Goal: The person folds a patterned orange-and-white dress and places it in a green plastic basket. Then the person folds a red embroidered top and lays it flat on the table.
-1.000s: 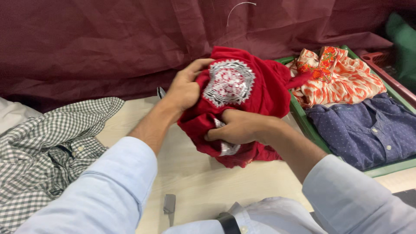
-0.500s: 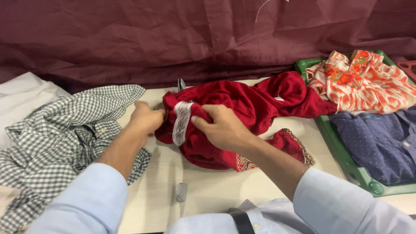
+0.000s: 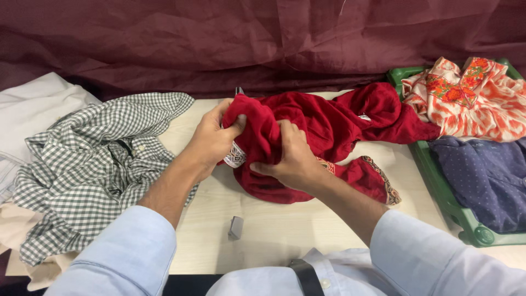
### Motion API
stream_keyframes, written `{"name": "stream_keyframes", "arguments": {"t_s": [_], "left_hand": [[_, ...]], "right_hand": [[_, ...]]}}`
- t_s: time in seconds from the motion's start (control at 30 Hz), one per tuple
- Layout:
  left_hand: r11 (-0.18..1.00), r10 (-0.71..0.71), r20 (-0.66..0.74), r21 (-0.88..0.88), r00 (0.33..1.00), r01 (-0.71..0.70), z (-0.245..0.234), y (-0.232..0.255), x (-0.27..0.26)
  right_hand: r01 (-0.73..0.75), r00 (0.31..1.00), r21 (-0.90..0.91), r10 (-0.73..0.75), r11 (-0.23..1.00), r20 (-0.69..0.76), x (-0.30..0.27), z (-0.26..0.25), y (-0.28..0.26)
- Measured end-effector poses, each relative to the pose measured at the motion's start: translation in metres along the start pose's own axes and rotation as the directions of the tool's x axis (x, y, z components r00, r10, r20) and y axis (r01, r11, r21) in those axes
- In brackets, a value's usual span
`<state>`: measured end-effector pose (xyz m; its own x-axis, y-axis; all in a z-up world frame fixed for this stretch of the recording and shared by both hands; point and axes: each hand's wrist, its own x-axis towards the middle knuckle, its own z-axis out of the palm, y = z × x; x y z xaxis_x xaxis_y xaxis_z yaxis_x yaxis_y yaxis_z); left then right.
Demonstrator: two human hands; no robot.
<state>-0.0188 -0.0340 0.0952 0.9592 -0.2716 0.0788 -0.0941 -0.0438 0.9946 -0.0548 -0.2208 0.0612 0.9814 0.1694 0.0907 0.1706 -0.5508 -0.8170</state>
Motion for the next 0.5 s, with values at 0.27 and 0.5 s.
{"name": "stream_keyframes", "arguments": {"t_s": [0.27, 0.5], "left_hand": [[0.906, 0.073, -0.520, 0.391, 0.851, 0.161, -0.024, -0.028, -0.008], [0.967, 0.081, -0.811, 0.205, 0.580, 0.152, -0.085, -0.052, -0.004]], "right_hand": [[-0.059, 0.998, -0.016, 0.059, 0.998, -0.012, -0.009, -0.009, 0.036], [-0.125, 0.985, -0.074, 0.115, 0.989, -0.127, -0.022, -0.047, 0.061]]}}
